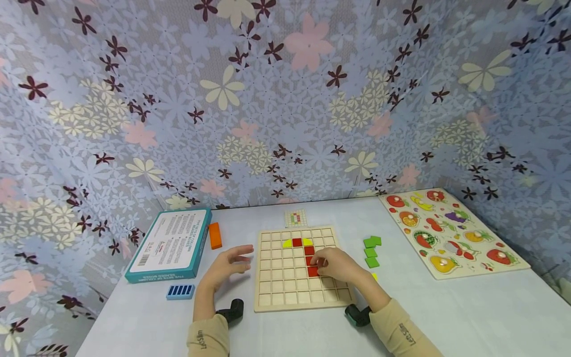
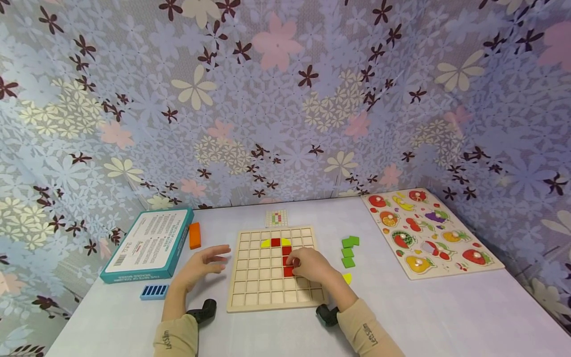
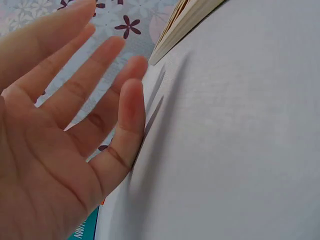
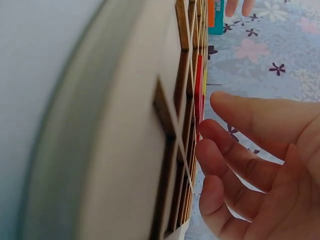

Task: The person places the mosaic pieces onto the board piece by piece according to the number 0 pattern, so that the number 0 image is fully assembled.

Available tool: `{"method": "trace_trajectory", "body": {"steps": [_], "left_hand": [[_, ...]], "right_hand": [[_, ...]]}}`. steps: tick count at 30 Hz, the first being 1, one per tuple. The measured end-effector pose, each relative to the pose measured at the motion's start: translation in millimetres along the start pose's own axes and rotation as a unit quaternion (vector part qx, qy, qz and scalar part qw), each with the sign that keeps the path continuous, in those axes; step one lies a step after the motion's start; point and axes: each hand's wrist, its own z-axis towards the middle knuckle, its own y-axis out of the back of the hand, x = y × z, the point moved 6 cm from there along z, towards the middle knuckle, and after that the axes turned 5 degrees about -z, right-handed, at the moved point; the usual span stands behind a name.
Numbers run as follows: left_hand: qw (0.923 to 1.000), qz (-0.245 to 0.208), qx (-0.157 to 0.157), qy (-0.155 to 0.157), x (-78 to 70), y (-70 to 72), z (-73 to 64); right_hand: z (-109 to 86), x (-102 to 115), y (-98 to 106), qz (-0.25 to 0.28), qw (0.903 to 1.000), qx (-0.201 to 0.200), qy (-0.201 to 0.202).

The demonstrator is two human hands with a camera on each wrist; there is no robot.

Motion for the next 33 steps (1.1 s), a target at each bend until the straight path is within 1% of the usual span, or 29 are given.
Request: {"method": "trace_trajectory", "body": {"steps": [3, 5, 7, 10, 11, 13, 14, 15, 18, 20, 21, 24, 28, 33], "left_hand": [[0.9999, 0.005, 0.015, -0.003, -0.8, -2.5, 0.4], [0.9997, 0.017, 0.015, -0.003, -1.9, -3.4, 1.2], [0.9994, 0.035, 0.002, 0.002, -2.9, -3.4, 1.9], [0.9976, 0.061, -0.029, 0.018, -4.1, -2.2, 2.5], [0.9967, 0.070, -0.035, 0.023, -4.6, -2.2, 2.6], [0.9946, 0.092, -0.037, 0.031, -4.3, -2.2, 3.4], [0.9926, 0.112, -0.033, 0.033, -4.0, -2.6, 3.9], [0.9896, 0.139, -0.023, 0.030, -3.5, -3.7, 4.7], [0.9777, 0.209, 0.007, 0.019, -2.2, -6.7, 6.5], [0.9704, 0.241, 0.021, 0.009, -1.1, -9.2, 6.8], [0.9693, 0.244, 0.026, 0.009, -0.4, -10.0, 6.7], [0.9719, 0.234, 0.027, 0.015, 1.1, -10.5, 6.2], [0.9732, 0.227, 0.026, 0.025, 2.4, -10.1, 6.8], [0.9724, 0.229, 0.029, 0.037, 3.3, -10.3, 7.4]], "right_hand": [[-1.2, -3, 3, 0.010, 0.9999, 0.001, -0.006], [-2.0, -7, 8, 0.013, 0.9999, -0.002, -0.009], [-3.5, -12, 15, 0.011, 0.9998, -0.010, -0.016], [-5.0, -22, 26, 0.005, 0.9992, -0.023, -0.034], [-5.5, -25, 30, 0.003, 0.9987, -0.027, -0.043], [-6.4, -31, 38, -0.004, 0.9979, -0.034, -0.056], [-7.0, -34, 42, -0.005, 0.9975, -0.035, -0.061], [-8.2, -36, 46, -0.005, 0.9972, -0.038, -0.065], [-12.1, -43, 56, -0.011, 0.9966, -0.046, -0.068], [-16.4, -50, 62, -0.011, 0.9958, -0.051, -0.075], [-18.7, -54, 65, -0.012, 0.9953, -0.054, -0.080], [-25.5, -67, 75, -0.010, 0.9932, -0.062, -0.098], [-34.7, -85, 86, -0.007, 0.9901, -0.077, -0.117], [-43.0, -100, 92, -0.004, 0.9877, -0.081, -0.134]]}}
